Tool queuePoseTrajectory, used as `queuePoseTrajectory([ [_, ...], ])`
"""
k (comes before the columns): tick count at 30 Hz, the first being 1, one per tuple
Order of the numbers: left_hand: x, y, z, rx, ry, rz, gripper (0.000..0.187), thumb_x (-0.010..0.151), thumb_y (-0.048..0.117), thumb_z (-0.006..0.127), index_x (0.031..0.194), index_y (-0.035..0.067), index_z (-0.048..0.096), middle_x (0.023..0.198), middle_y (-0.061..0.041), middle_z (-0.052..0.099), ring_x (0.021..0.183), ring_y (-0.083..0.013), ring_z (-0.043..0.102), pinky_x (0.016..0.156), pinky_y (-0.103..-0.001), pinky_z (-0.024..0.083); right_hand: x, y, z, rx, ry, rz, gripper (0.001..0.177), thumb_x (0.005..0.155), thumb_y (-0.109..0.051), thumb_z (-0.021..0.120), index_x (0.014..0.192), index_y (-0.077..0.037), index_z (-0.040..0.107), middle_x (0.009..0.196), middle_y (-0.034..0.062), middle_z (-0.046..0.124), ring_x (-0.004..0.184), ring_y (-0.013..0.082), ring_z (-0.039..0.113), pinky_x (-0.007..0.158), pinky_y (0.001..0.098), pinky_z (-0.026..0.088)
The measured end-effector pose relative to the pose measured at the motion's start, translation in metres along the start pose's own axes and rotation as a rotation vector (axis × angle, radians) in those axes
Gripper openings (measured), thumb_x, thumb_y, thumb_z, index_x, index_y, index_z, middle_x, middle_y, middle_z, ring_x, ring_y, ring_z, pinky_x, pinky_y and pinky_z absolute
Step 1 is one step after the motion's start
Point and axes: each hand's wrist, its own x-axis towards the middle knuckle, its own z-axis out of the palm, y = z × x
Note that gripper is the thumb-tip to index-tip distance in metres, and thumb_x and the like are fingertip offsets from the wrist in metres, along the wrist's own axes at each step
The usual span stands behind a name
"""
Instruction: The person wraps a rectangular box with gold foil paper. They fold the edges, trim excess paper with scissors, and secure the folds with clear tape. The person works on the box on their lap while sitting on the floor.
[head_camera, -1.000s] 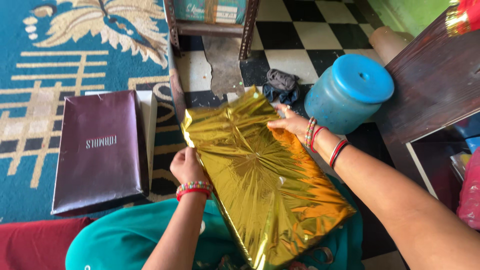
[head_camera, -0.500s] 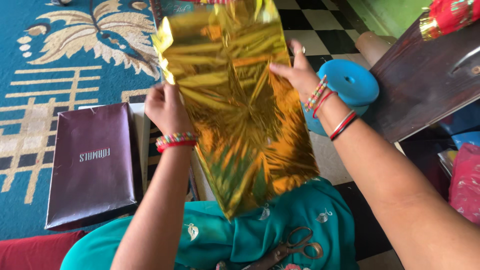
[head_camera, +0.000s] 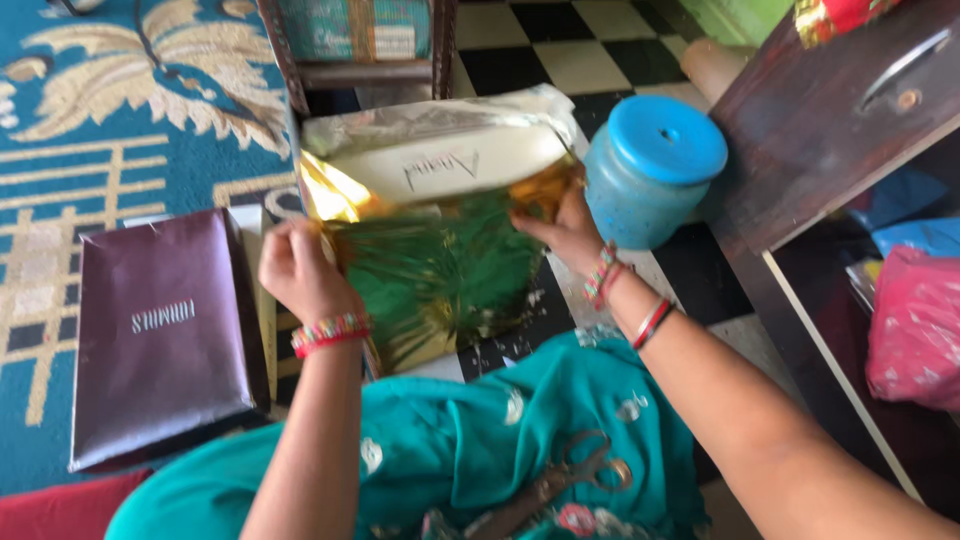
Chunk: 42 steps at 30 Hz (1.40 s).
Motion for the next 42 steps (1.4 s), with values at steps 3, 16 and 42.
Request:
queuePoseTrajectory([
  [3, 0.007, 0.007, 0.006, -0.049, 0.035, -0.107, 0.012, 0.096, 0.011, 0.067, 0.088, 0.002, 0.067, 0.076, 0.001, 0.062, 0.064, -0.0064, 0.052, 0.056, -0.023, 0.041, 0.013, -0.015, 0.005, -0.055, 0.02, -0.056, 0.091, 0.088, -0.003, 0.082, 0.155, -0.004, 0.02, 0.149, 0.0135, 0.047, 0.142, 0.0247, 0.048, 0.121, 0.041, 0.04],
  [16, 0.041, 0.02, 0.011, 0.291, -0.262, 0.018, 0.009, 0.098, 0.006, 0.063, 0.091, 0.0, 0.065, 0.079, -0.003, 0.068, 0.065, -0.0054, 0.058, 0.057, -0.022, 0.048, 0.017, -0.077, 0.013, -0.7, 0.162, -0.377, 0.058, 0.079, -0.01, 0.088, 0.131, -0.007, 0.06, 0.15, 0.0164, 0.049, 0.138, 0.0379, 0.051, 0.116, 0.0444, 0.043],
  [42, -0.012, 0.069, -0.004, 0.453, -0.278, 0.48, 0.004, 0.091, -0.003, 0.068, 0.09, 0.0, 0.066, 0.099, -0.008, 0.063, 0.089, -0.0162, 0.062, 0.079, -0.027, 0.052, 0.02, -0.145, 0.026, -0.555, -0.206, -0.275, 0.014, 0.088, -0.012, 0.076, 0.102, -0.008, 0.075, 0.121, 0.0063, 0.071, 0.113, 0.0233, 0.071, 0.086, 0.0313, 0.062],
])
